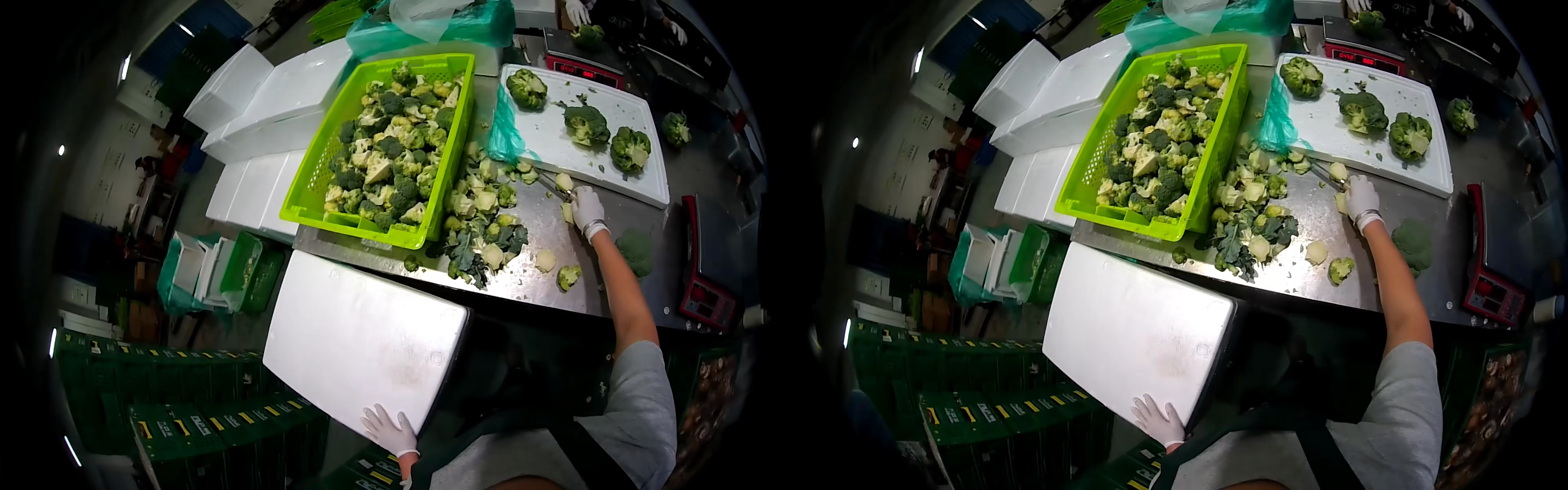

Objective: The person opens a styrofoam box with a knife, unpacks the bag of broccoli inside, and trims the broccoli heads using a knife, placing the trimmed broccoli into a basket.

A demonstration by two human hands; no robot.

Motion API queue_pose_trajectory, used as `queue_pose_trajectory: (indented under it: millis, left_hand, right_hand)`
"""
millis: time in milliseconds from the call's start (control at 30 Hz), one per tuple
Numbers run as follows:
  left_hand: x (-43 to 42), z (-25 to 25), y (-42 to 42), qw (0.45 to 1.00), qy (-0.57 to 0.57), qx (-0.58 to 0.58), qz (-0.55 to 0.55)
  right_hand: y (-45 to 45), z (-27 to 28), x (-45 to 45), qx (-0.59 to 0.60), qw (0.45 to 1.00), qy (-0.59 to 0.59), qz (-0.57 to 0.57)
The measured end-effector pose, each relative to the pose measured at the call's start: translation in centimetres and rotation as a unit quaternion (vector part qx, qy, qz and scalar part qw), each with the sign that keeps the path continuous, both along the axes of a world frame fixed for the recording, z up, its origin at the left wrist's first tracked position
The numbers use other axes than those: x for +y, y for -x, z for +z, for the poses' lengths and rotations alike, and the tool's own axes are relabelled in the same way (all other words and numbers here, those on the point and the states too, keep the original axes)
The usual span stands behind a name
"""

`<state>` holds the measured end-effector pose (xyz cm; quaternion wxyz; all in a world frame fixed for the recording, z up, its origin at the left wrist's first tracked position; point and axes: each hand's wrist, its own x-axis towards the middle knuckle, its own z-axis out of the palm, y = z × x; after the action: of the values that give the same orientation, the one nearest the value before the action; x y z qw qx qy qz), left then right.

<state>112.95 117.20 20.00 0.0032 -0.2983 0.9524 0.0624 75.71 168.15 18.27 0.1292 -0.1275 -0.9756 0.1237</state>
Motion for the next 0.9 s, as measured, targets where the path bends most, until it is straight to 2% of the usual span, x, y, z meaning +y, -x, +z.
queue_pose_trajectory:
  millis: [33, 100, 133, 200, 300, 333, 367, 400, 433, 467, 500, 533, 567, 633, 733, 767, 800, 900]
  left_hand:
    - [-0.7, -0.1, -0.4, 1.0, 0.002, -0.004, -0.001]
    - [-2.3, -0.3, -1.5, 1.0, 0.004, -0.003, -0.002]
    - [-3.5, -0.4, -1.9, 1.0, 0.008, -0.002, -0.016]
    - [-5.4, -0.3, -3.0, 1.0, 0.013, -0.006, -0.023]
    - [-7.6, -0.4, -4.6, 0.999, 0.012, -0.005, -0.051]
    - [-7.9, -0.4, -4.9, 0.998, 0.012, -0.005, -0.059]
    - [-8.1, -0.3, -5.4, 0.998, 0.012, -0.005, -0.066]
    - [-8.2, -0.1, -5.7, 0.998, 0.016, -0.009, -0.065]
    - [-8.4, -0.5, -5.6, 0.997, 0.015, 0.0, -0.071]
    - [-8.5, -0.3, -5.7, 0.997, 0.014, 0.006, -0.077]
    - [-8.6, -0.2, -5.8, 0.997, 0.019, 0.0, -0.079]
    - [-8.6, -0.4, -5.8, 0.996, 0.016, 0.004, -0.082]
    - [-8.7, -0.4, -5.9, 0.996, 0.013, 0.006, -0.086]
    - [-8.7, -0.5, -5.9, 0.996, 0.018, 0.006, -0.087]
    - [-8.1, -0.4, -5.7, 0.996, 0.02, 0.012, -0.084]
    - [-8.1, -0.3, -5.6, 0.996, 0.02, 0.013, -0.085]
    - [-8.1, -0.3, -5.5, 0.996, 0.02, 0.014, -0.087]
    - [-8.5, -0.7, -5.6, 0.996, 0.023, 0.007, -0.086]
  right_hand:
    - [-0.4, 0.4, 0.0, -0.002, 1.0, 0.0, 0.007]
    - [-1.8, 1.9, -0.4, 0.079, 0.99, 0.106, 0.056]
    - [-3.0, 3.0, -1.0, 0.077, 0.989, 0.11, 0.058]
    - [-5.9, 5.7, -3.6, 0.073, 0.971, 0.18, 0.139]
    - [-9.8, 6.1, -9.0, -0.096, 0.905, 0.349, 0.226]
    - [-11.1, 5.4, -11.4, -0.134, 0.872, 0.386, 0.269]
    - [-11.9, 7.0, -14.6, -0.229, 0.856, 0.375, 0.272]
    - [-13.0, 4.6, -17.1, -0.204, 0.846, 0.354, 0.343]
    - [-13.1, 3.3, -19.8, -0.256, 0.803, 0.401, 0.359]
    - [-13.4, 1.1, -22.7, -0.236, 0.795, 0.418, 0.371]
    - [-13.1, -1.0, -25.6, -0.215, 0.782, 0.451, 0.373]
    - [-11.7, -0.2, -27.8, -0.309, 0.731, 0.505, 0.338]
    - [-10.4, 1.2, -29.8, -0.402, 0.663, 0.578, 0.255]
    - [-8.2, -2.7, -34.8, -0.268, 0.753, 0.52, 0.3]
    - [-4.7, -4.5, -40.4, -0.282, 0.756, 0.526, 0.268]
    - [-3.6, -3.4, -41.0, -0.333, 0.727, 0.545, 0.25]
    - [-2.7, -3.2, -42.0, -0.334, 0.726, 0.547, 0.249]
    - [-0.4, -3.2, -44.6, -0.379, 0.675, 0.576, 0.261]
